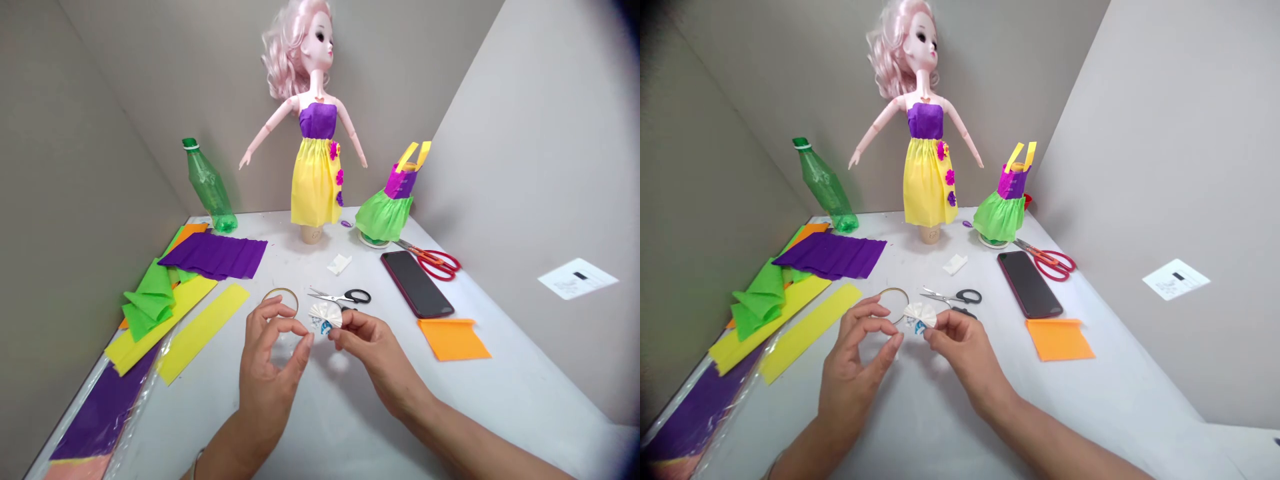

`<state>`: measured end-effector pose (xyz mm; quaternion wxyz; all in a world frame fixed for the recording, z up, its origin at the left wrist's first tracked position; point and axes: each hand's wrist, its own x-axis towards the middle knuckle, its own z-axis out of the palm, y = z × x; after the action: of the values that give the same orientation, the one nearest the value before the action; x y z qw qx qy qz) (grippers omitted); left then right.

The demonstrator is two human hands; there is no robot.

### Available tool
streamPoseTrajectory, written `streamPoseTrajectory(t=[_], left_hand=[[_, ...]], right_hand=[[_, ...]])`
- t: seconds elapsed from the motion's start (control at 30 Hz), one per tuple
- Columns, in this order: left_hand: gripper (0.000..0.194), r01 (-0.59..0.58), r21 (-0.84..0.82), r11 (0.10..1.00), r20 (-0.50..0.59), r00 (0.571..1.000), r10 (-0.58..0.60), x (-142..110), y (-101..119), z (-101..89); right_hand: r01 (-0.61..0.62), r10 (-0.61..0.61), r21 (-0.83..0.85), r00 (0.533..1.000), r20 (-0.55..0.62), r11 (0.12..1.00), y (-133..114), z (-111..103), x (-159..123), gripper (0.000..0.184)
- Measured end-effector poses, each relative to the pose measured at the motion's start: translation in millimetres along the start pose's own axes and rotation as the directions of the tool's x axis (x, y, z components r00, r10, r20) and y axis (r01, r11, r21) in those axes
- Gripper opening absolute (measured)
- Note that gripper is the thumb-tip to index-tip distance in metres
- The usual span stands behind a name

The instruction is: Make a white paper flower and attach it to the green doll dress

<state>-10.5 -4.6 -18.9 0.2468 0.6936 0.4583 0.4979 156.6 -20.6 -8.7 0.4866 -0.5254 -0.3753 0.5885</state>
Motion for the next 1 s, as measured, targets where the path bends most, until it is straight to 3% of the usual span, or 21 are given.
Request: streamPoseTrajectory(t=[0.1,0.2,0.43,0.77,1.0], left_hand=[[0.013,-0.262,0.142,0.955,0.031,0.965,0.26,-0.2,1.7,0.2],[0.015,-0.347,0.223,0.911,0.071,0.938,0.34,0.9,3.2,0.7],[0.013,-0.373,0.31,0.874,0.064,0.926,0.372,2.8,6.1,0.2],[0.014,-0.389,0.373,0.842,0.099,0.92,0.38,3.4,3.2,-2.4],[0.014,-0.396,0.363,0.843,0.106,0.917,0.385,4.1,4.2,-2.2]], right_hand=[[0.004,-0.004,0.008,0.999,0.032,1.0,0.3,1.0,-0.9,0.018],[0.005,-0.005,0.008,0.998,0.064,1.0,1.2,2.2,-1.7,0.018],[0.043,-0.04,-0.041,0.996,0.084,0.998,4.0,2.8,-2.1,0.015],[0.208,-0.199,-0.249,0.978,0.061,0.946,-0.7,5.8,-7.4,0.007],[0.225,-0.223,-0.317,0.974,0.041,0.922,0.2,6.6,-7.8,0.007]])
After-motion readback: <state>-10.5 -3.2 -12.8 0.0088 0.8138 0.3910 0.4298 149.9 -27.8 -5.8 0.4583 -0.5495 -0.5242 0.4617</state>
